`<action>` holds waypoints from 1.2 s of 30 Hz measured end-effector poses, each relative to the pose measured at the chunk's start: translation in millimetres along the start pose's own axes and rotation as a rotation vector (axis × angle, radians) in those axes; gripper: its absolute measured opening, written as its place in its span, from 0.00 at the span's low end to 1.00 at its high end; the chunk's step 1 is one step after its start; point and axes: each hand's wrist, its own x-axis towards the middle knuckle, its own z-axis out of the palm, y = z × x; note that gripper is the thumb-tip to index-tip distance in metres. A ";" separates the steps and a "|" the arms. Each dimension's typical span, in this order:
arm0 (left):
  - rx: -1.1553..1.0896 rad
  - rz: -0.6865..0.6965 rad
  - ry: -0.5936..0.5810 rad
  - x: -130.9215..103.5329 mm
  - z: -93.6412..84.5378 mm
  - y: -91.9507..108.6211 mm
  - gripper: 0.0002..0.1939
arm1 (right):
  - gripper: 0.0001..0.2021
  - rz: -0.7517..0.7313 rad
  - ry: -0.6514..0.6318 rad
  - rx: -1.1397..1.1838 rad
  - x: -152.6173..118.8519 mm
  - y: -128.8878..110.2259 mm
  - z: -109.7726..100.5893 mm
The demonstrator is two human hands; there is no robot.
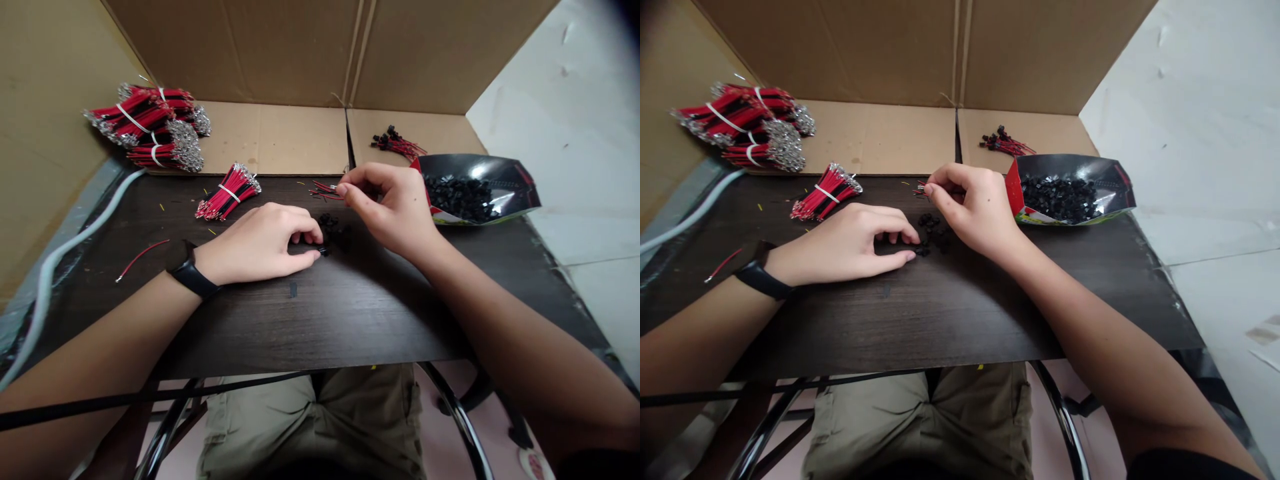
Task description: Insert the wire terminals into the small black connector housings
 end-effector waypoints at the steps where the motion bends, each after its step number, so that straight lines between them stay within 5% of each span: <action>1: 0.012 0.003 -0.003 0.4 0.9 1.1 0.08 | 0.09 0.001 -0.001 -0.002 -0.1 -0.4 0.0; 5: -0.038 0.006 0.018 2.6 5.6 3.6 0.08 | 0.09 0.012 -0.001 -0.002 -0.4 -0.5 -0.2; 10: -0.531 -0.309 0.288 7.3 3.4 10.2 0.06 | 0.09 0.050 -0.018 0.061 0.0 -1.2 0.0; 14: -0.785 -0.453 0.387 9.6 -0.9 11.2 0.07 | 0.11 0.086 -0.081 0.137 0.6 -4.8 0.7; 19: -0.972 -0.472 0.408 9.7 2.2 5.0 0.14 | 0.14 0.135 -0.124 0.200 0.7 -9.1 1.1; 26: -1.174 -0.518 0.411 10.4 5.9 4.2 0.09 | 0.12 0.167 -0.145 0.251 -0.2 -13.0 1.9; 36: -1.129 -0.483 0.421 9.8 7.2 6.3 0.08 | 0.15 0.164 -0.157 0.225 -1.2 -12.5 3.0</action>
